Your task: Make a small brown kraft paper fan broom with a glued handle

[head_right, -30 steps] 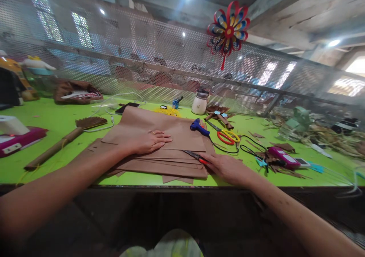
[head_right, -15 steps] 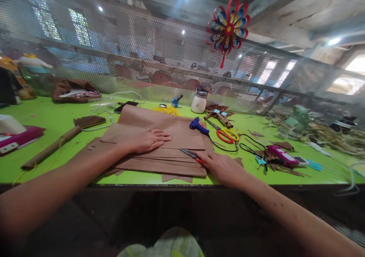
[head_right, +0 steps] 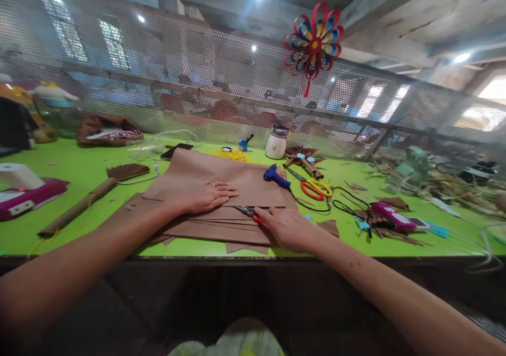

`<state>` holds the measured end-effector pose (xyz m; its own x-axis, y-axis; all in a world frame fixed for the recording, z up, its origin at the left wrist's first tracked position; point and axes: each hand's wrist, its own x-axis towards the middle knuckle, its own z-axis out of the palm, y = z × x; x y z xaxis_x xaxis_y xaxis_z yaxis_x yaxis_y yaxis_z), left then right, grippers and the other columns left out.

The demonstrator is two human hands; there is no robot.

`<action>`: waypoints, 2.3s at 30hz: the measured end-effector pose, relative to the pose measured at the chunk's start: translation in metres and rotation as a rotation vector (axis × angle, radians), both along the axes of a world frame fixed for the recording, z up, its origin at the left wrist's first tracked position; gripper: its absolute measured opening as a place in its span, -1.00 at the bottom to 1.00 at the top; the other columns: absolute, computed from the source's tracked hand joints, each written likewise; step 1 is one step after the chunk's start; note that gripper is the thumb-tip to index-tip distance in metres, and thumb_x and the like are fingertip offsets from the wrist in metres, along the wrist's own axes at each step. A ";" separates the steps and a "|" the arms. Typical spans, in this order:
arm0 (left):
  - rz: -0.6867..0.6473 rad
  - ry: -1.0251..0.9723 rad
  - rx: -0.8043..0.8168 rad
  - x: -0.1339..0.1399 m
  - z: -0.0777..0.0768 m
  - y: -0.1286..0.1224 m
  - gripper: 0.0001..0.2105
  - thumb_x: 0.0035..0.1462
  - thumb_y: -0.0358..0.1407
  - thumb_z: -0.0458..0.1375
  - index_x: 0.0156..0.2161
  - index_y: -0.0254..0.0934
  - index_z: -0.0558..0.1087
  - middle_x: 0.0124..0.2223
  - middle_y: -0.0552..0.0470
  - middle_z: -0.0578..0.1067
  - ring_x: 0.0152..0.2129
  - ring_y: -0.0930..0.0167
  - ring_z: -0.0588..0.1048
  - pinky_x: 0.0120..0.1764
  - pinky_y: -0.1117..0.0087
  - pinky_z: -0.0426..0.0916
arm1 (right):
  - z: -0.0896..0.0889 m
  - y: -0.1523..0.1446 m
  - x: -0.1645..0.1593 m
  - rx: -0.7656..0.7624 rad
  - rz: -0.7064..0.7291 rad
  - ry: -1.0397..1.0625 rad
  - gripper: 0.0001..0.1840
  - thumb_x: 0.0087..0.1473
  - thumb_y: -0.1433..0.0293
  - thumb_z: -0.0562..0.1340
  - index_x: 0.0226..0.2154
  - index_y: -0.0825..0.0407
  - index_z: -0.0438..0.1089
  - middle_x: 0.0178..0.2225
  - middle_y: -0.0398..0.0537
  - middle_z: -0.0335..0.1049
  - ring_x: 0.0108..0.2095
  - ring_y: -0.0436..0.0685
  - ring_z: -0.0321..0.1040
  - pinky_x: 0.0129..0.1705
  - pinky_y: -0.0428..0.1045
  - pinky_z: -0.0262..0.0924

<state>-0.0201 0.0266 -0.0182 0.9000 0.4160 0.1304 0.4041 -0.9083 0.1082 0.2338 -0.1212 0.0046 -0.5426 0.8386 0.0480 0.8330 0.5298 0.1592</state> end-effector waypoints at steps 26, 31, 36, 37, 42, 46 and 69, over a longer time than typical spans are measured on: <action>0.015 -0.070 -0.112 0.000 -0.002 0.006 -0.57 0.27 -0.20 -0.22 0.17 -0.23 0.22 0.21 0.01 0.25 0.15 0.38 0.16 0.17 0.30 -0.03 | 0.004 0.005 -0.062 -0.020 0.007 0.046 -0.60 0.26 0.29 -0.13 0.07 0.05 0.14 -0.21 0.12 0.44 -0.29 0.18 0.37 -0.33 -0.03 0.06; 0.073 -0.364 -0.236 -0.005 -0.004 0.013 -0.61 0.21 -0.22 -0.08 0.03 -0.39 0.37 0.03 -0.16 0.43 -0.07 0.36 0.40 -0.01 0.35 0.25 | 0.004 0.003 -0.065 -0.017 -0.032 0.036 -0.59 0.25 0.29 -0.13 0.09 0.02 0.12 -0.26 0.08 0.44 -0.33 0.18 0.37 -0.39 -0.04 0.02; 0.051 -0.151 -0.014 -0.040 0.019 0.008 -0.72 0.16 -0.22 0.02 -0.30 -0.28 0.56 -0.15 -0.09 0.49 -0.18 0.36 0.41 -0.05 0.39 0.23 | 0.003 0.003 -0.063 -0.005 -0.035 0.059 -0.58 0.24 0.28 -0.12 0.10 0.00 0.12 -0.24 0.09 0.43 -0.31 0.19 0.37 -0.40 -0.03 0.02; 0.064 -0.093 0.003 -0.050 0.023 0.007 -0.72 0.17 -0.22 0.01 -0.28 -0.26 0.56 -0.16 -0.08 0.48 -0.20 0.36 0.41 -0.07 0.39 0.24 | 0.002 0.003 -0.062 -0.001 -0.030 0.064 -0.58 0.24 0.28 -0.12 0.11 0.00 0.12 -0.22 0.10 0.43 -0.30 0.20 0.37 -0.39 -0.03 0.02; 0.150 0.068 -0.125 -0.098 0.031 0.007 -0.72 0.17 -0.30 0.01 -0.07 -0.25 0.49 -0.03 -0.07 0.43 -0.18 0.39 0.42 -0.08 0.44 0.25 | 0.002 0.003 -0.060 -0.026 -0.011 0.087 -0.55 0.26 0.28 -0.16 0.12 0.02 0.10 -0.17 0.14 0.42 -0.27 0.20 0.37 -0.34 -0.02 0.05; 0.144 -0.008 -0.155 -0.110 0.026 0.001 -0.69 0.19 -0.37 -0.02 -0.01 -0.27 0.43 0.05 -0.09 0.38 -0.05 0.39 0.36 0.04 0.42 0.17 | 0.003 0.004 -0.062 -0.035 -0.006 0.085 -0.55 0.27 0.28 -0.19 0.12 0.01 0.10 -0.19 0.12 0.43 -0.32 0.19 0.39 -0.38 -0.02 0.04; 0.092 -0.031 -0.242 -0.113 0.021 0.010 -0.68 0.22 -0.38 -0.08 0.01 -0.26 0.40 0.05 -0.10 0.34 -0.01 0.42 0.32 0.08 0.36 0.14 | -0.001 0.026 -0.107 -0.014 0.108 0.118 -0.63 0.26 0.25 -0.15 -0.05 0.05 0.19 -0.32 0.08 0.46 -0.42 0.13 0.37 -0.48 -0.05 -0.14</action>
<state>-0.1327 0.0369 0.0024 0.8540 0.5183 0.0444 0.4768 -0.8141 0.3315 0.1266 -0.0949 0.0033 -0.6209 0.7767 0.1056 0.7836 0.6188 0.0555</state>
